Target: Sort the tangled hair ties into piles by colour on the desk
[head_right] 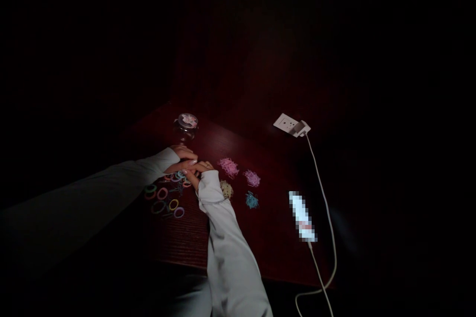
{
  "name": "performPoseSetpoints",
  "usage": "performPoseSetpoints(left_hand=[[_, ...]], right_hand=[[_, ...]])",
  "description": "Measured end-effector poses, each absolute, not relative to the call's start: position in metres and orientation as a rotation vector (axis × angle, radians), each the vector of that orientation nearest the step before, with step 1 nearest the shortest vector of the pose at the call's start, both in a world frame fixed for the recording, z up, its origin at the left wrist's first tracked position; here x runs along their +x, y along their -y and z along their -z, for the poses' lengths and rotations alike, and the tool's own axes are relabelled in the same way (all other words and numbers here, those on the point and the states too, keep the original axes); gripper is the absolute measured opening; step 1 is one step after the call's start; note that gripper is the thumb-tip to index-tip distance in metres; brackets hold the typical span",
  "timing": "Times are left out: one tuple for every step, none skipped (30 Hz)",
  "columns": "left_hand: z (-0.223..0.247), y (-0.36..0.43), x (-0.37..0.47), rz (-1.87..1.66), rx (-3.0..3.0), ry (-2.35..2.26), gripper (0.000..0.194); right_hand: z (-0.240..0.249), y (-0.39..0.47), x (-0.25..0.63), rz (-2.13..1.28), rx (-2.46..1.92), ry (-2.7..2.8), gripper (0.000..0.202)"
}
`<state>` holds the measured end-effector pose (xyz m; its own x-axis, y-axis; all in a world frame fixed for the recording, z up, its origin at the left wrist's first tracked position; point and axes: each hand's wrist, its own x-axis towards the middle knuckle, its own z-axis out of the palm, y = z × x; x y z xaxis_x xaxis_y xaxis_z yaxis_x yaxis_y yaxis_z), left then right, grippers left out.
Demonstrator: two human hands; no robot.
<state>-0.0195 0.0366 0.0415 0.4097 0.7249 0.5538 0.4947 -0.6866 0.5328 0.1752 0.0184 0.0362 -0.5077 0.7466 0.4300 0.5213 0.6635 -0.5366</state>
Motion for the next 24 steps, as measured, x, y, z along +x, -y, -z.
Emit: performPoseSetpoints(left_hand=[[-0.042,-0.037,-0.020,-1.126,2.409,-1.042,0.037],[-0.042,-0.038,-0.020,-1.110,2.428,-1.025,0.036],[-0.041,-0.039,-0.020,-1.109,2.438,-1.015,0.036],[-0.040,-0.039,-0.019,-1.126,2.437,-1.016,0.036],[-0.040,-0.039,-0.018,-1.151,2.432,-1.020,0.036],[-0.039,-0.040,-0.018,-1.175,2.426,-1.028,0.037],[-0.038,-0.040,-0.017,-1.192,2.422,-1.035,0.038],[-0.037,-0.041,-0.016,-1.199,2.421,-1.038,0.039],[-0.036,-0.042,-0.016,-1.198,2.419,-1.035,0.041],[-0.035,-0.043,-0.016,-1.191,2.419,-1.026,0.043],[-0.034,-0.044,-0.017,-1.180,2.421,-1.017,0.045],[-0.033,-0.045,-0.017,-1.167,2.423,-1.012,0.046],[-0.032,-0.046,-0.018,-1.154,2.427,-1.011,0.047],[-0.031,-0.046,-0.019,-1.143,2.431,-1.014,0.048],[-0.030,-0.047,-0.019,-1.135,2.433,-1.021,0.049],[-0.029,-0.047,-0.019,-1.134,2.429,-1.028,0.050],[-0.029,-0.048,-0.019,-1.139,2.416,-1.033,0.051],[-0.028,-0.048,-0.019,-1.148,2.395,-1.034,0.053],[-0.028,-0.048,-0.018,-1.161,2.369,-1.035,0.055],[-0.028,-0.048,-0.018,-1.174,2.344,-1.035,0.057],[-0.028,-0.048,-0.017,-1.188,2.323,-1.034,0.059],[-0.028,-0.048,-0.017,-1.202,2.308,-1.029,0.060],[-0.029,-0.048,-0.016,-1.219,2.298,-1.022,0.061],[-0.030,-0.047,-0.016,-1.241,2.288,-1.022,0.061]], right_hand=[[-0.033,-0.021,0.176,-0.443,-0.992,2.211,0.029],[-0.030,-0.023,0.177,-0.426,-1.014,2.202,0.031],[-0.028,-0.024,0.178,-0.405,-1.036,2.199,0.033],[-0.025,-0.026,0.179,-0.388,-1.054,2.199,0.034],[-0.023,-0.028,0.179,-0.376,-1.068,2.190,0.035],[-0.021,-0.029,0.180,-0.379,-1.073,2.176,0.036],[-0.020,-0.030,0.180,-0.397,-1.067,2.156,0.038],[-0.019,-0.030,0.180,-0.426,-1.054,2.132,0.040],[-0.019,-0.031,0.179,-0.457,-1.039,2.110,0.042],[-0.019,-0.030,0.179,-0.481,-1.027,2.090,0.044],[-0.019,-0.030,0.178,-0.495,-1.021,2.081,0.045],[-0.019,-0.030,0.178,-0.498,-1.022,2.082,0.045],[-0.020,-0.029,0.178,-0.493,-1.030,2.090,0.045],[-0.020,-0.029,0.177,-0.485,-1.039,2.098,0.045],[-0.020,-0.029,0.178,-0.480,-1.046,2.104,0.044],[-0.020,-0.029,0.178,-0.484,-1.051,2.108,0.043],[-0.020,-0.030,0.179,-0.492,-1.055,2.106,0.042],[-0.019,-0.031,0.179,-0.506,-1.059,2.099,0.041],[-0.018,-0.032,0.180,-0.526,-1.063,2.091,0.040],[-0.017,-0.034,0.181,-0.544,-1.068,2.079,0.039],[-0.015,-0.035,0.181,-0.559,-1.071,2.067,0.038],[-0.014,-0.036,0.182,-0.569,-1.070,2.054,0.038],[-0.012,-0.037,0.183,-0.576,-1.065,2.042,0.038],[-0.011,-0.038,0.183,-0.582,-1.058,2.034,0.037]])
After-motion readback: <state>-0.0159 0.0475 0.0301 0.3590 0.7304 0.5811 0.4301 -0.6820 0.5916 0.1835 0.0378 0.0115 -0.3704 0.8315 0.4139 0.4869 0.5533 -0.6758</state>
